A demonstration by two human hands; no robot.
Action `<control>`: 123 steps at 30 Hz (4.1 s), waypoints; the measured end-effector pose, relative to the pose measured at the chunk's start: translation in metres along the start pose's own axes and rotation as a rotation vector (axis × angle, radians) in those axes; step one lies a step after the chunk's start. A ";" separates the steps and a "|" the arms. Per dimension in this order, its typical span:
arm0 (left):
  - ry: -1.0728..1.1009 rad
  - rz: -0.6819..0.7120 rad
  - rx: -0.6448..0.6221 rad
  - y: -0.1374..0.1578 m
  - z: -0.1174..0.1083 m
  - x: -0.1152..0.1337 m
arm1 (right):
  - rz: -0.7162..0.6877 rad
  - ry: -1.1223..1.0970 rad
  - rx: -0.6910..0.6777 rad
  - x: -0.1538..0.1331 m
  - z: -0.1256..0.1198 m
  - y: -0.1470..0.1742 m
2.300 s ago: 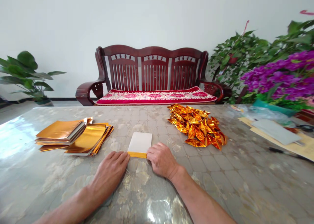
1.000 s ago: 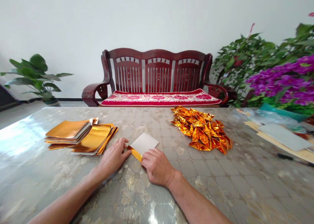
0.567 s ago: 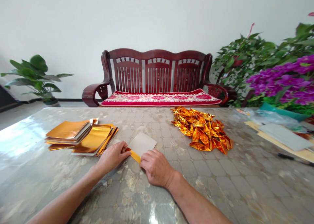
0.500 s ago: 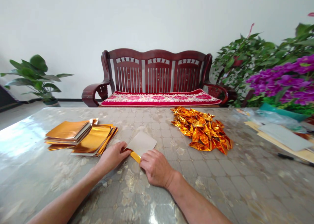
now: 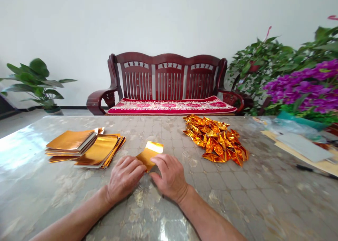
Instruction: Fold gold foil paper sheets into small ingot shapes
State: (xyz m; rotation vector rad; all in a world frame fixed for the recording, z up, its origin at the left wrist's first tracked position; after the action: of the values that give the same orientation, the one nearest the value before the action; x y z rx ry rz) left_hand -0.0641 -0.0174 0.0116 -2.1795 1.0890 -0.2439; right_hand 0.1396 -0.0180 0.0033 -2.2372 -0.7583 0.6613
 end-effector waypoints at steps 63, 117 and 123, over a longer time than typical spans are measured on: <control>0.326 -0.381 -0.359 0.014 0.013 -0.016 | 0.041 0.103 -0.347 0.018 0.008 0.002; -0.077 -0.564 -0.650 -0.008 0.008 -0.022 | 0.480 0.315 -0.592 0.013 0.015 -0.020; -0.092 -0.536 -0.665 -0.007 0.009 -0.021 | 0.478 0.328 -0.610 0.012 0.015 -0.021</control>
State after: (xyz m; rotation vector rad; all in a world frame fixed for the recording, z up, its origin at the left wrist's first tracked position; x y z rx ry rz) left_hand -0.0688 0.0067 0.0122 -3.0258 0.5475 -0.0035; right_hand 0.1321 0.0091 0.0059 -3.0356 -0.2696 0.2670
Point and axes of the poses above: each hand's wrist, its own y-axis away from the middle knuckle, its own z-axis out of the palm, x = y × z, the point moved 1 cm from there along -y, towards the middle knuckle, and after that the axes turned 5 degrees about z, right-handed, at the moved point
